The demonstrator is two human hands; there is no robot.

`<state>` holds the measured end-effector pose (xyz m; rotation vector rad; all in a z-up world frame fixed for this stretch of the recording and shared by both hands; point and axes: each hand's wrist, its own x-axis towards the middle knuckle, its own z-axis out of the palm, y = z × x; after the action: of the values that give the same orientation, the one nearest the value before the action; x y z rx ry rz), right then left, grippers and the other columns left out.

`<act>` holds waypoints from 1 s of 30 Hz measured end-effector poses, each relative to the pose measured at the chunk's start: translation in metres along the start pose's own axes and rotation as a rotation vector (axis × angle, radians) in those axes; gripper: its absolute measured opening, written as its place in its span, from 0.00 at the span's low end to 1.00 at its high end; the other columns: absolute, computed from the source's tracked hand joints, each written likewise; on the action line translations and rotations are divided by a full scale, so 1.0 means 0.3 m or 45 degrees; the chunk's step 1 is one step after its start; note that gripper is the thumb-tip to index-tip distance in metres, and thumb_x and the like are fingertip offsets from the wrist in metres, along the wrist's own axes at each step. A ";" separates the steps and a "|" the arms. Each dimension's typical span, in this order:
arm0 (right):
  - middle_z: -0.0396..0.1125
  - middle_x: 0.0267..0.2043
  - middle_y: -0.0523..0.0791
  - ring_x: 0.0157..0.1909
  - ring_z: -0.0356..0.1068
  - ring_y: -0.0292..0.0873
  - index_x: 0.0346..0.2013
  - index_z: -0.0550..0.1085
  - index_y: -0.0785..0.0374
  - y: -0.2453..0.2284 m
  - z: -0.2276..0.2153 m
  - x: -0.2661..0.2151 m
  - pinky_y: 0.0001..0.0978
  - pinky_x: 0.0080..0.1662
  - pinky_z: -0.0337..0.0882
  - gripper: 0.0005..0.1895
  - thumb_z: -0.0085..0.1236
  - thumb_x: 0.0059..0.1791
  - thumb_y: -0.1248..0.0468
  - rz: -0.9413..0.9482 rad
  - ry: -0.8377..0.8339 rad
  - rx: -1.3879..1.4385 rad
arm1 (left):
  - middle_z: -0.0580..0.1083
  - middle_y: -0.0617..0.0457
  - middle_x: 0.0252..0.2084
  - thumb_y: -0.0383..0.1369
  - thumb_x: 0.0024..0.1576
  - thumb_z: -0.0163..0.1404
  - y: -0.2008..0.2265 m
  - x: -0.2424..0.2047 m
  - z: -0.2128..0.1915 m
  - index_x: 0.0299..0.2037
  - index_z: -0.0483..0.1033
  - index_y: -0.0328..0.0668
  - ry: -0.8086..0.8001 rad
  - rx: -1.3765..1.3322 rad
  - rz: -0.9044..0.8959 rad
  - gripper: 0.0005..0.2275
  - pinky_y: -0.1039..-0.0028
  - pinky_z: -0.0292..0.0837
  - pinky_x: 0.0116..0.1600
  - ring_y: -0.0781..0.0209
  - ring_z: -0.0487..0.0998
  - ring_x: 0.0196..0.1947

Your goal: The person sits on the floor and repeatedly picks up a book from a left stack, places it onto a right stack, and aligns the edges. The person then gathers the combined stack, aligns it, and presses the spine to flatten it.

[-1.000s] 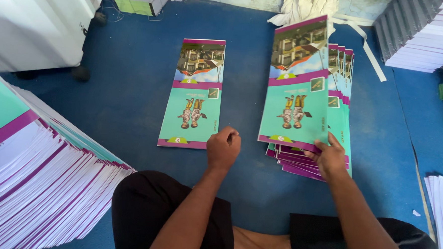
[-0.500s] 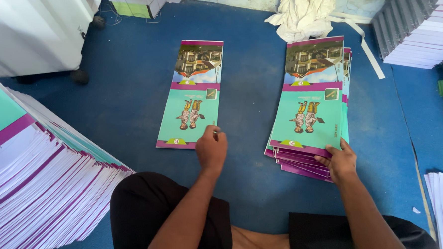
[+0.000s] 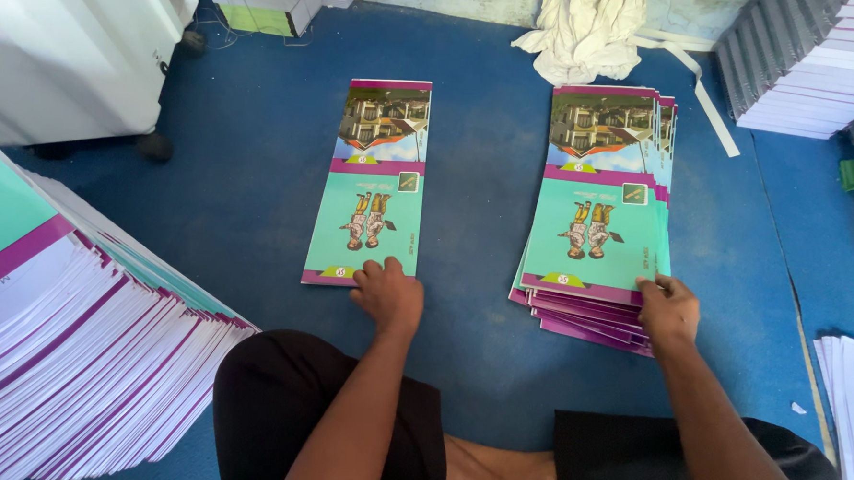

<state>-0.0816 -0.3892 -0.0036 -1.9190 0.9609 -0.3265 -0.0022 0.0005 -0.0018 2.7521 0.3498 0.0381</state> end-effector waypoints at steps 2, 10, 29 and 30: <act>0.75 0.43 0.51 0.34 0.73 0.45 0.59 0.74 0.66 0.011 -0.008 0.001 0.40 0.41 0.74 0.24 0.60 0.52 0.57 -0.003 0.037 -0.135 | 0.70 0.45 0.53 0.34 0.52 0.57 -0.008 -0.003 0.003 0.48 0.77 0.43 -0.066 0.082 0.013 0.15 0.55 0.61 0.56 0.47 0.68 0.57; 0.73 0.51 0.55 0.48 0.74 0.55 0.53 0.79 0.63 0.058 -0.026 0.008 0.48 0.53 0.74 0.18 0.60 0.50 0.59 -0.371 0.198 -0.536 | 0.71 0.47 0.55 0.34 0.51 0.61 -0.017 0.009 0.014 0.51 0.76 0.45 -0.181 0.180 0.033 0.17 0.54 0.61 0.58 0.50 0.69 0.60; 0.69 0.52 0.51 0.41 0.72 0.50 0.54 0.76 0.62 -0.077 0.125 -0.136 0.41 0.47 0.74 0.16 0.57 0.50 0.66 -0.790 0.054 -0.384 | 0.73 0.48 0.50 0.32 0.55 0.55 -0.011 0.019 0.069 0.44 0.81 0.45 -0.197 0.292 0.355 0.08 0.45 0.61 0.60 0.46 0.72 0.55; 0.69 0.51 0.51 0.36 0.72 0.49 0.54 0.76 0.62 -0.085 0.145 -0.153 0.41 0.45 0.74 0.16 0.57 0.51 0.66 -0.782 0.014 -0.370 | 0.74 0.48 0.50 0.31 0.57 0.54 -0.004 0.013 0.074 0.43 0.82 0.44 -0.175 0.266 0.401 0.07 0.46 0.63 0.59 0.46 0.72 0.55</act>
<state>-0.0745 -0.3217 0.0017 -2.4612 0.4145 -0.5730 0.0030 -0.0054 -0.0230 2.9684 -0.1254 -0.1126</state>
